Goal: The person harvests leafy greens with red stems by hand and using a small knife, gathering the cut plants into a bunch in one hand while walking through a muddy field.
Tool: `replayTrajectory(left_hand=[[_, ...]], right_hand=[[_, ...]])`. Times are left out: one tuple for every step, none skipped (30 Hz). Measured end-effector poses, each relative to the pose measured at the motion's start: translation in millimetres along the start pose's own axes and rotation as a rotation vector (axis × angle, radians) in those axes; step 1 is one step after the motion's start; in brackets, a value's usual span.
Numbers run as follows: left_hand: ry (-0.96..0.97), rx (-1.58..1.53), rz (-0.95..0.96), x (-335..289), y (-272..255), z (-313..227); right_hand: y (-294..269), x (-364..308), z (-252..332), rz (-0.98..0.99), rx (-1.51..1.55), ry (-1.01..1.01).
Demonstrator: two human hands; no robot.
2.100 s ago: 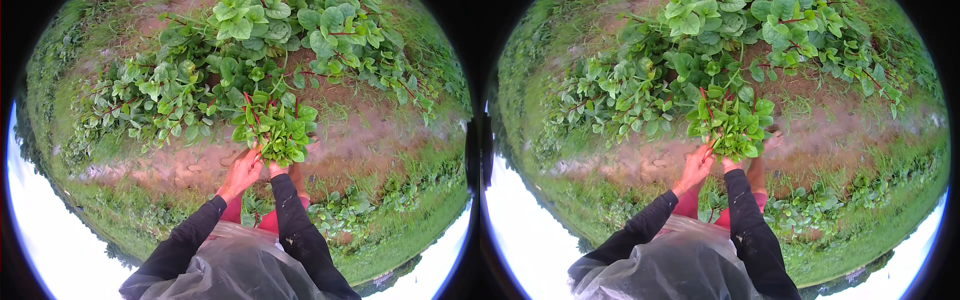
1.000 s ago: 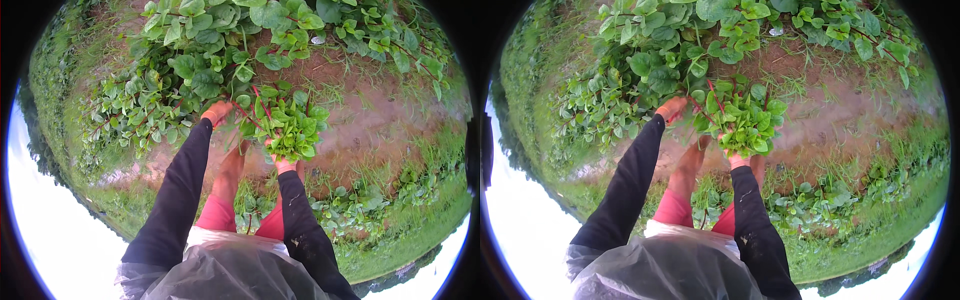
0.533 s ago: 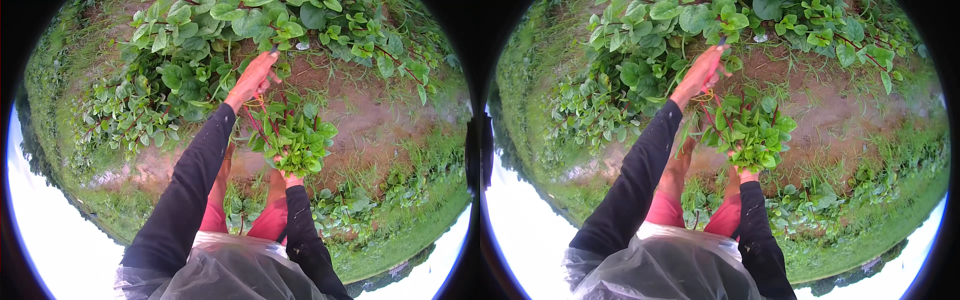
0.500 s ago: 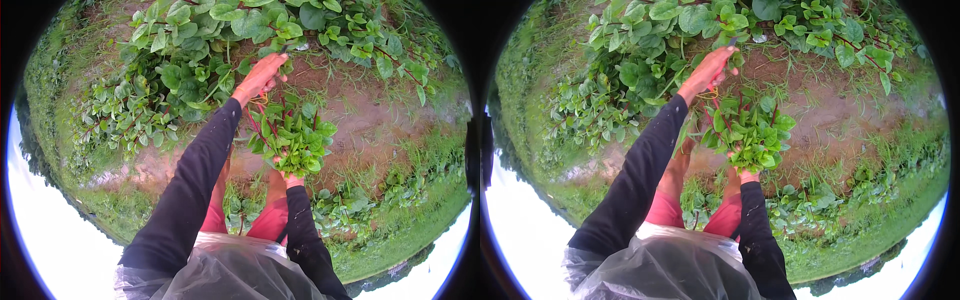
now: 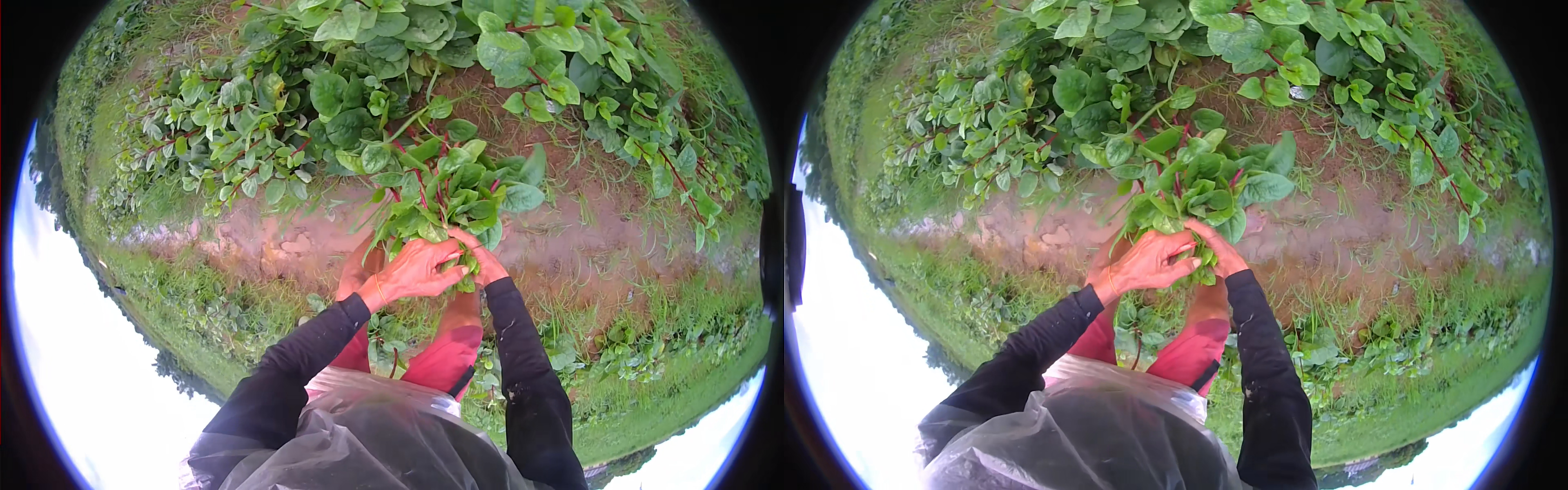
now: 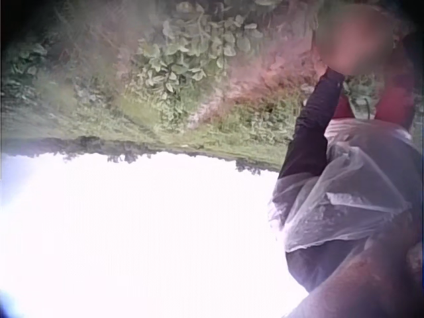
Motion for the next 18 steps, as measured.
replayTrajectory(left_hand=[[0.005,-0.021,0.020,-5,-3,2],[0.011,-0.042,0.041,-9,-5,5],[0.007,-0.059,0.046,-18,-11,10],[-0.017,-0.064,0.022,-26,-16,17],[-0.001,-0.099,0.005,-40,-20,28],[0.046,-0.133,-0.003,-45,-24,31],[0.110,-0.096,0.012,-41,-24,24],[0.110,-0.100,-0.004,-37,-25,19],[0.154,-0.010,0.014,-38,-28,17],[0.202,0.074,0.037,-38,-30,12],[0.206,0.129,0.062,-38,-32,8],[0.200,0.122,0.055,-40,-32,8],[0.202,0.179,0.051,-42,-32,8],[0.207,0.235,0.050,-43,-32,8],[0.217,0.228,0.050,-42,-32,8],[0.222,0.250,0.037,-42,-34,7],[0.227,0.272,0.026,-42,-36,7],[0.237,0.268,0.029,-41,-37,5]], right_hand=[[4,5,3,0.095,-0.220,-0.006],[7,4,4,0.156,-0.285,-0.011],[29,4,5,0.235,-0.348,-0.008],[54,3,8,0.314,-0.408,-0.009],[102,-4,13,0.133,-0.350,0.126],[127,-9,18,-0.070,-0.300,0.230],[99,-6,18,-0.085,-0.306,0.229],[74,-3,18,-0.095,-0.313,0.229],[63,-7,23,0.203,-0.645,0.055],[69,-13,25,0.505,-0.960,-0.130],[72,-14,26,0.603,-1.149,-0.289],[78,-14,26,0.608,-1.154,-0.278],[86,-14,25,0.642,-1.108,-0.292],[92,-14,24,0.672,-1.060,-0.308],[90,-12,25,0.674,-1.058,-0.325],[88,-12,24,0.662,-1.062,-0.326],[86,-12,23,0.632,-1.076,-0.324],[81,-11,21,0.601,-1.089,-0.324]])
Point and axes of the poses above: each hand's wrist, its own x-axis towards the middle knuckle, its own y-axis out of the palm, z = x × y, the point moved 2 cm from there along x, towards the middle knuckle, and after that the axes turned 13 degrees about x, right-handed, at the moved point
